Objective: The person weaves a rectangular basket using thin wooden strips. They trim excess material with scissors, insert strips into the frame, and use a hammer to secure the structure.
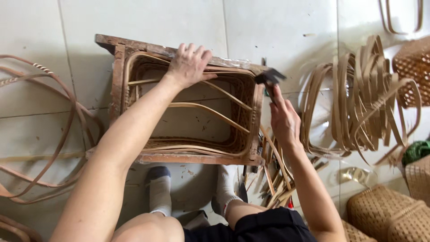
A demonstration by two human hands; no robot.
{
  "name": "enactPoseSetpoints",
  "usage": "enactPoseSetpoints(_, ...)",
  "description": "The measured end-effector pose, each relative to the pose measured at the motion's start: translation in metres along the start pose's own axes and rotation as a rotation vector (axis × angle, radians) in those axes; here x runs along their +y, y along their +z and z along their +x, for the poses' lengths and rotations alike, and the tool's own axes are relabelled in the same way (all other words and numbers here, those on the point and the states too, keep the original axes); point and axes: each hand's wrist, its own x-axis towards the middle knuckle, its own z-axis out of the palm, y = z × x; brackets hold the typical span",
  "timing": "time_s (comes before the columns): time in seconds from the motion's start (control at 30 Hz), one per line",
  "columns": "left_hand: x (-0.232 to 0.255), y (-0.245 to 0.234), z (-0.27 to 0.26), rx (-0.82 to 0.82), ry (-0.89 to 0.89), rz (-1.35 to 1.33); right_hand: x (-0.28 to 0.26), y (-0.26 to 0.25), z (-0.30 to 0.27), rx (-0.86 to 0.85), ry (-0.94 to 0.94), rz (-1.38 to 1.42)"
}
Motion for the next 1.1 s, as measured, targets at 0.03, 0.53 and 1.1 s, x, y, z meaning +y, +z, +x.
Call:
enactPoseSetpoints(0.03, 0.0, 0.003, 0.0, 0.03, 0.001, 0.0, -0.002, 0.001, 0.0, 0.033, -0.01, 0.003)
enactPoseSetpoints(0.53, 0.016, -0.034, -0.007, -0.488, -0.299, -0.386, -0.212, 0.05, 0.163, -0.152, -0.701, 0.138)
enactPoseSetpoints(1.1, 0.014, -0.054, -0.026, -0.301, -0.392, -0.539, -0.227, 0.088, 0.157, -0.14, -0.793, -0.065)
